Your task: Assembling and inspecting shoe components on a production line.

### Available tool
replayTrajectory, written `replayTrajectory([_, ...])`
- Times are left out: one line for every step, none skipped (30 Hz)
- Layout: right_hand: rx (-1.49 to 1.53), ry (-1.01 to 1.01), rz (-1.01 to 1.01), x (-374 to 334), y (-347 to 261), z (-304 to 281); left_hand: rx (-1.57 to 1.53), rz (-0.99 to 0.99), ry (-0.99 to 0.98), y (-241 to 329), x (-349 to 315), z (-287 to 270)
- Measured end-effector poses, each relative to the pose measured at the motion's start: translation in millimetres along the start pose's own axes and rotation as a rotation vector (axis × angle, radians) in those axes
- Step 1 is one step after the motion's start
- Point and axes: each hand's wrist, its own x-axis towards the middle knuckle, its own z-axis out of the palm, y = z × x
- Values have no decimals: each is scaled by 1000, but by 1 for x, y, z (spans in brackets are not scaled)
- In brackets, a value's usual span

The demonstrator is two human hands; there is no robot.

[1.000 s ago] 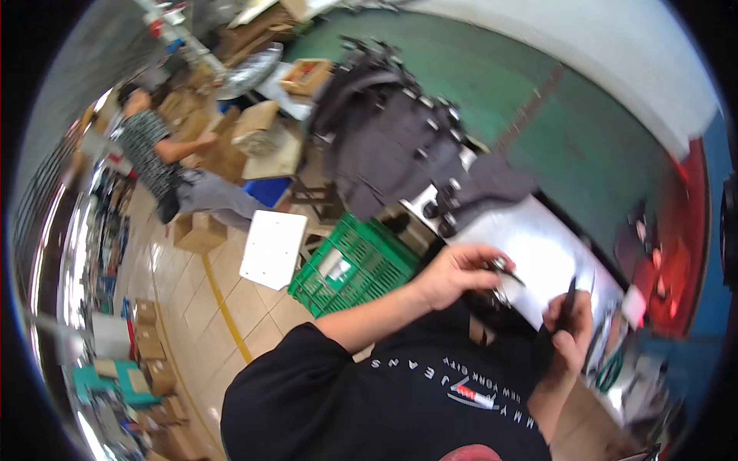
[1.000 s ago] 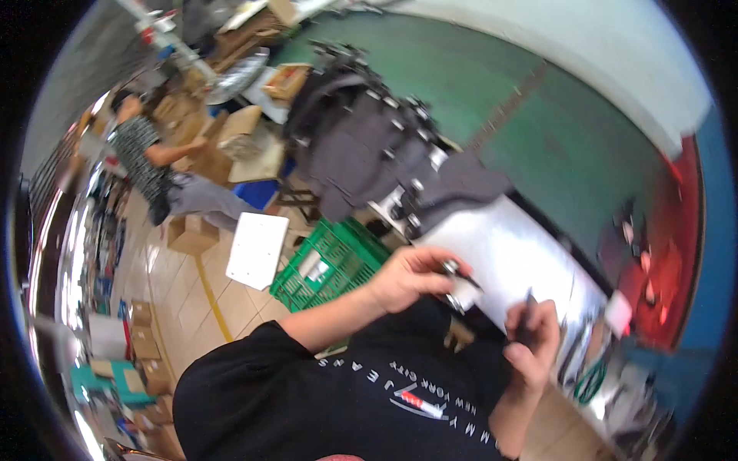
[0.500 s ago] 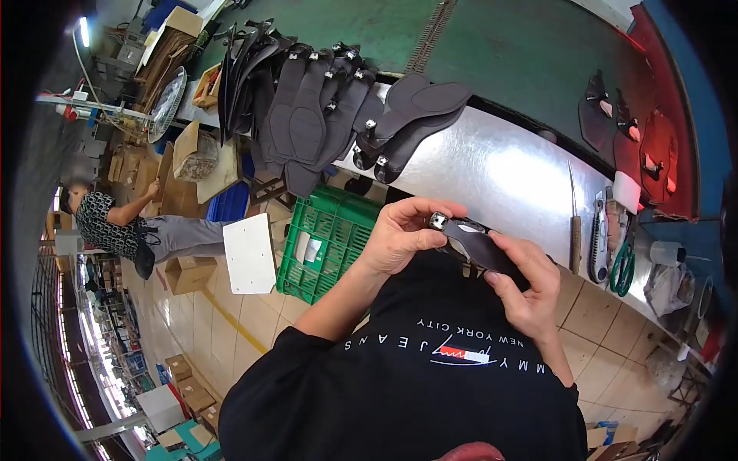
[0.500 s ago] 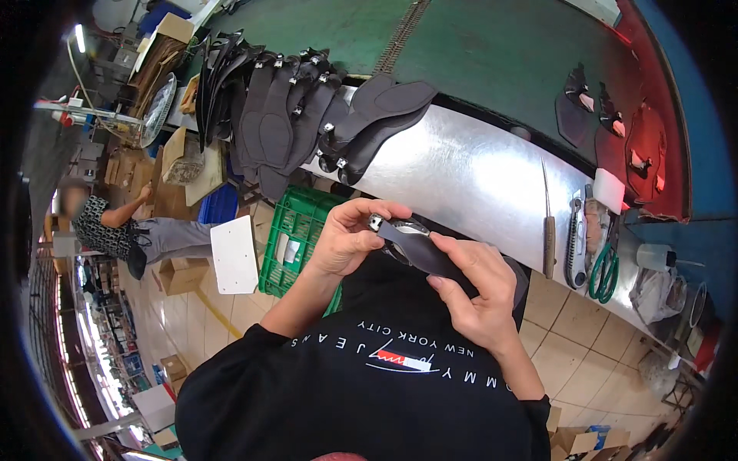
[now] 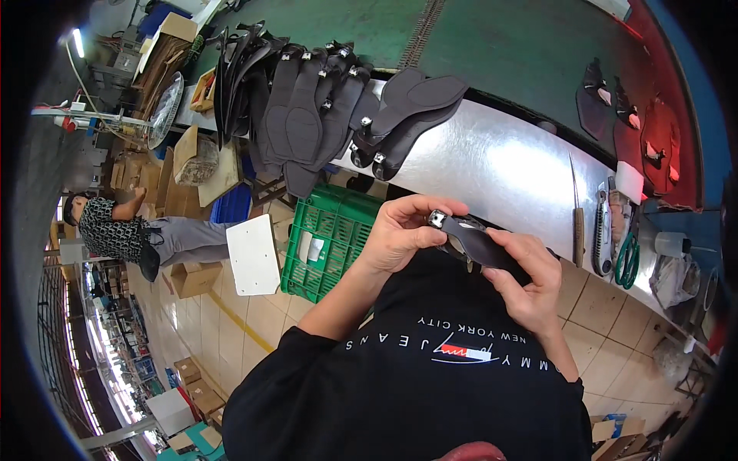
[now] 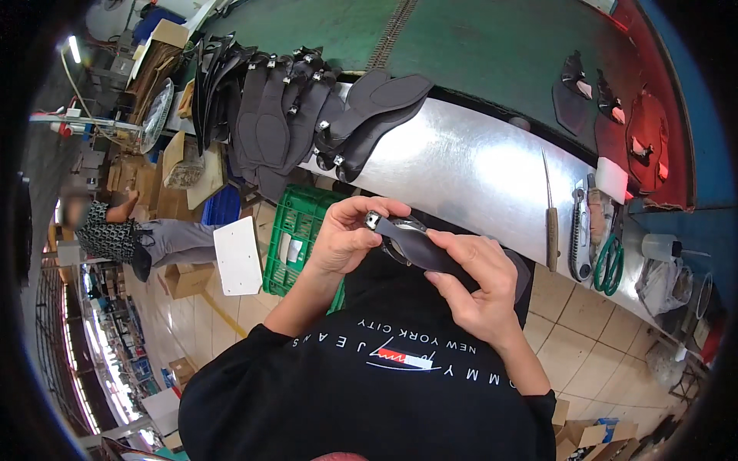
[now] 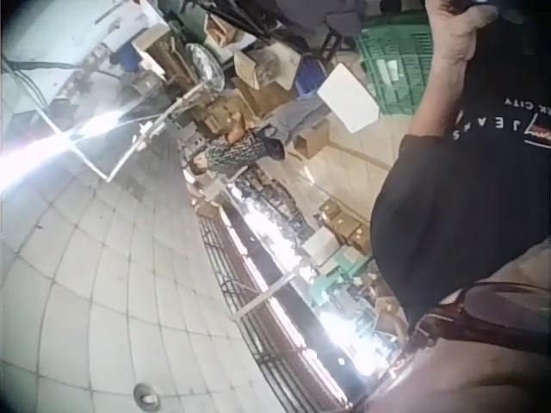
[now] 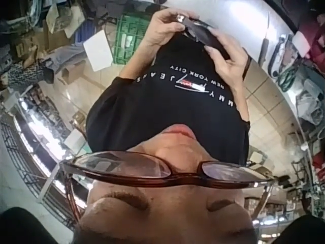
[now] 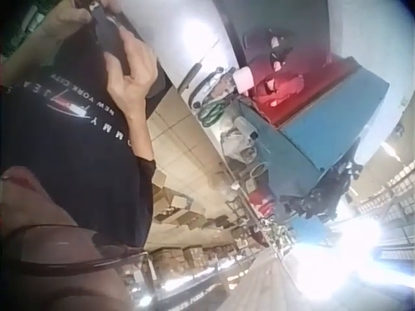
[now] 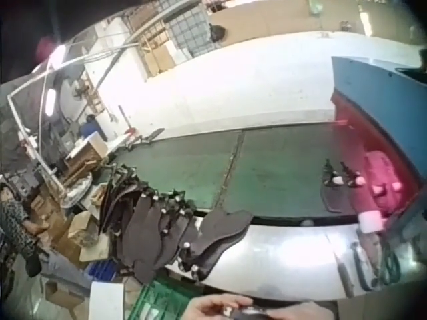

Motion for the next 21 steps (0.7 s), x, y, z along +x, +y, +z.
replayTrajectory([9,-1,6,0,1,0,0,-3,-1,0,0,0])
replayTrajectory([19,-3,12,0,1,1,6,4,-7,0,0,0])
replayTrajectory([19,0,15,0,1,1,13,10,-13,0,0,-1])
replayTrajectory([14,-3,10,0,1,1,13,5,-14,-1,0,-1])
replayTrajectory([10,-5,6,0,0,0,6,38,-30,-2,1,-1])
replayTrajectory([11,-2,11,0,0,0,-1,70,-46,-2,1,-1])
replayTrajectory([3,-11,10,1,-2,0,0,63,-48,-2,2,0])
replayTrajectory([-5,-20,10,1,-2,-1,29,70,-47,-1,2,1])
replayTrajectory([-4,-15,16,1,-3,-2,58,76,-47,0,2,1])
replayTrajectory([-35,-23,-1,2,-3,-3,60,66,-50,0,2,2])
replayTrajectory([-67,-31,-18,2,-3,-3,91,77,-46,0,2,2])
replayTrajectory([-65,-24,-9,3,-3,-4,123,87,-42,0,2,2])
replayTrajectory([-59,-28,-21,3,-3,-3,125,73,-45,0,2,1])
replayTrajectory([-53,-31,-32,4,-3,-3,150,117,-73,-1,2,0])
replayTrajectory([-50,-23,-20,5,-4,-4,176,161,-102,-1,2,-2])
replayTrajectory([-80,-37,-40,6,-5,-5,235,223,-149,-3,4,-5])
replayTrajectory([-110,-51,-59,7,-5,-5,234,209,-156,-3,4,-5])
replayTrajectory([-104,-33,-68,7,-4,-3,230,218,-167,-3,4,-5])
replayTrajectory([-102,-28,-61,7,-4,-3,226,232,-173,-3,4,-6])
replayTrajectory([-122,-31,-73,8,-4,-4,227,224,-176,-3,4,-7])
replayTrajectory([-142,-35,-84,8,-4,-4,265,241,-178,-4,3,-8])
